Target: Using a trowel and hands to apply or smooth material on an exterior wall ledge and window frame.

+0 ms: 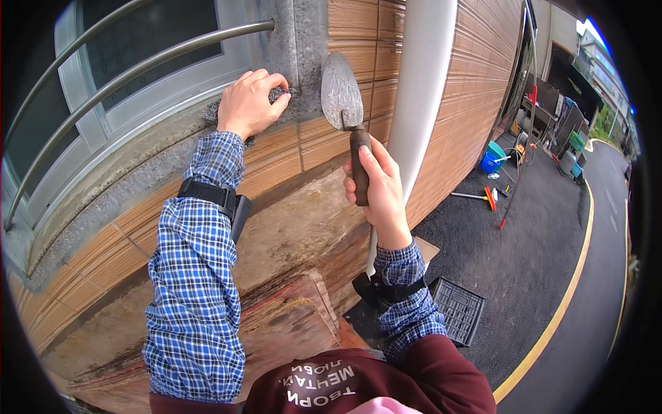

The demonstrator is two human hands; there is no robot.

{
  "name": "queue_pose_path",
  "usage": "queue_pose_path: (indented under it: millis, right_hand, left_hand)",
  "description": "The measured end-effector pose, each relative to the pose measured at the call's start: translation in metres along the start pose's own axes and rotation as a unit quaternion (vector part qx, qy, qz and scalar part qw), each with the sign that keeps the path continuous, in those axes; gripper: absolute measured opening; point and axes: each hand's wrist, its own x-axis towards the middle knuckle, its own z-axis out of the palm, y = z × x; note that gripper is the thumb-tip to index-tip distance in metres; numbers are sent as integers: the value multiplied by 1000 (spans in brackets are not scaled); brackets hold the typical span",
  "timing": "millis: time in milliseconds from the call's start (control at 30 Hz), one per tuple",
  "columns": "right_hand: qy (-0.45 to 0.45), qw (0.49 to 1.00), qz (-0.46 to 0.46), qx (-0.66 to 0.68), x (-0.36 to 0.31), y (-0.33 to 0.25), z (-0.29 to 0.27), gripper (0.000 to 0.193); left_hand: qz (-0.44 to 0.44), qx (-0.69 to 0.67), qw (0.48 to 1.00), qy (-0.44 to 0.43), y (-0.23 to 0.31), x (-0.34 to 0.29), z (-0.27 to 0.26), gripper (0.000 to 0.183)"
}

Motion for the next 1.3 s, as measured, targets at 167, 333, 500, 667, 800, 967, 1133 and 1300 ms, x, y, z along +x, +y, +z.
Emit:
queue_pose_path:
  millis: [167,333,500,667,800,967,1133,1300]
  right_hand:
    - [-33,999,21,-2,2,-7,-11,43]
    - [-35,998,35,-27,6,-10,-11,44]
    - [-39,998,28,-50,14,-16,-9,41]
    - [-46,997,4,-65,11,-11,-10,46]
    - [-45,996,11,-80,12,-11,-13,48]
    - [-39,995,11,-88,12,-12,-14,49]
    - [-36,991,-8,-127,10,-17,2,49]
    - [-25,999,19,-41,15,-34,12,36]
  left_hand:
    - [-24,14,999,-27,-6,1,-4,19]
    - [-34,16,999,-13,-9,-1,-4,17]
    - [-32,25,999,1,-13,0,-1,16]
    - [-46,26,999,-2,-16,-4,-1,16]
    - [-46,18,999,0,-12,-2,-6,18]
    - [-47,27,999,8,-16,-2,-3,17]
    - [-52,21,998,-5,-16,-3,-4,19]
    - [-46,34,998,5,-19,2,0,19]
